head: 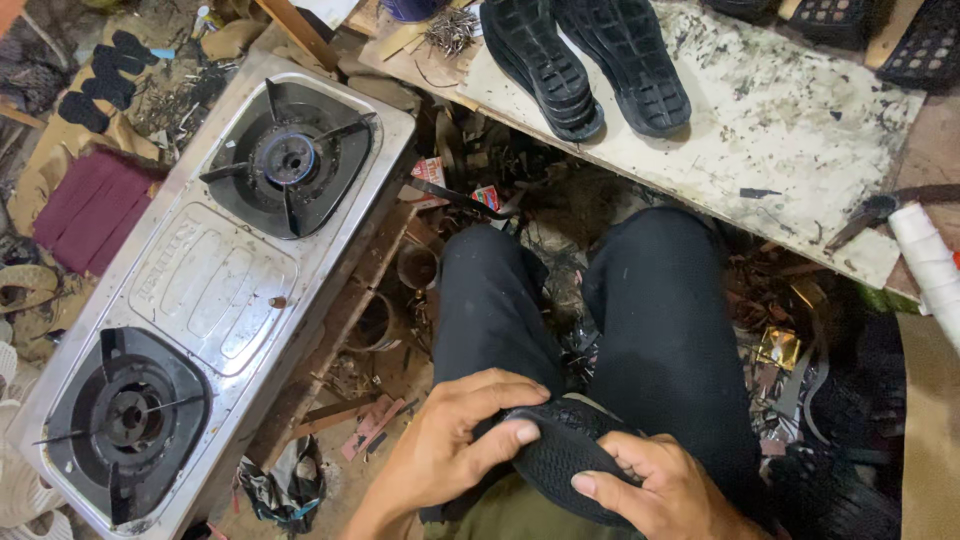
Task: The person takes rubber shoe soles from a shelf and holds them over a lit gas stove burner to heat and soften them. They then align each heated sole onto a shoe upper resting on their lap and press the sole edge firmly along its length with a handheld tool to bond it, working on shoes one at a time.
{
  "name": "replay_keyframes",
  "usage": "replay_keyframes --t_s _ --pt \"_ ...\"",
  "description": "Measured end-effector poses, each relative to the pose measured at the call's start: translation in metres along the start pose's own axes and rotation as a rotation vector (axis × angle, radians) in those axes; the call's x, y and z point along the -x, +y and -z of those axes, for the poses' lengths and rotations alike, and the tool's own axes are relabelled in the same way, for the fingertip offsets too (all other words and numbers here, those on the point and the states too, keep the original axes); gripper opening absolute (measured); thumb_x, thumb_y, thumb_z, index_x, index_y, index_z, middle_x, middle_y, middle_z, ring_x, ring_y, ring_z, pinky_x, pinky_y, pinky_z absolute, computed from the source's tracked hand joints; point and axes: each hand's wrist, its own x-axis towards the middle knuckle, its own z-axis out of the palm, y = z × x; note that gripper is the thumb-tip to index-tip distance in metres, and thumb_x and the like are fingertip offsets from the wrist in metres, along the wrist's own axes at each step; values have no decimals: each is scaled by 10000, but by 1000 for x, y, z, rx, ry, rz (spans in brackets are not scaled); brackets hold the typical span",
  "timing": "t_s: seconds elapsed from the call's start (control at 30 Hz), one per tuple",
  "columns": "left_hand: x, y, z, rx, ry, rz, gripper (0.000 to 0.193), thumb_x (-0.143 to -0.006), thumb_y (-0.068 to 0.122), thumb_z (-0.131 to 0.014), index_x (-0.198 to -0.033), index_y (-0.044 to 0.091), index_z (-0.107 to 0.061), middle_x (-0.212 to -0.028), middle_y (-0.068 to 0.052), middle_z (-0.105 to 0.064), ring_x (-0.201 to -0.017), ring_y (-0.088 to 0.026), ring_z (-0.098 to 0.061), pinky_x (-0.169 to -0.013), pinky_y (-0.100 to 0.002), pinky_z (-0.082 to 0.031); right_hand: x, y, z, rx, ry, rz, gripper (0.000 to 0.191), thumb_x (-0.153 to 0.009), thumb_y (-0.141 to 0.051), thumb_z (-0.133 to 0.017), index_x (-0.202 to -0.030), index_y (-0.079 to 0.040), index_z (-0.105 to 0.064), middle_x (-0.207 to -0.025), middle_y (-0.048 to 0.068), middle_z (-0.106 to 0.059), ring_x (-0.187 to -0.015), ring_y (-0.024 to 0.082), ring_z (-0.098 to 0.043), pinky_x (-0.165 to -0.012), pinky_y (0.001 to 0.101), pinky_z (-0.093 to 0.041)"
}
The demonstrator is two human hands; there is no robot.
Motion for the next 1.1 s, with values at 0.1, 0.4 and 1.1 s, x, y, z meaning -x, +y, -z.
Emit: replay_keyframes --t_s 0.1,0.4,1.1 --pt "0 0 4 -63 -66 -25 265 -927 129 -731 -1142 -25 -719 -1150 -167 -758 -1055 -312 -758 -890 -375 -601 0 -2 1 -12 -33 -1 214 -834 -230 -781 -862 -32 -703 -556 82 -674 -509 158 -647 -506 334 -493" --pt "4 -3 4 -177 -182 -46 283 -927 138 -724 -1156 -28 -721 -1222 -212 -729 -1123 -371 -717 -925 -408 -580 -1 -12 -5 150 -10 -22 285 -825 -319 -784 -826 -56 -676 -582 55 -673 -523 126 -645 -522 327 -503" --pt "61 -86 -25 262 40 508 166 -868 94 -785 -931 -3 -666 -1119 -114 -767 -997 -165 -679 -896 -313 -539 -14 -7 -3 282 -201 261 317 -930 -247 -675 -721 -9 -647 -614 156 -600 -531 306 -617 -539 420 -474"
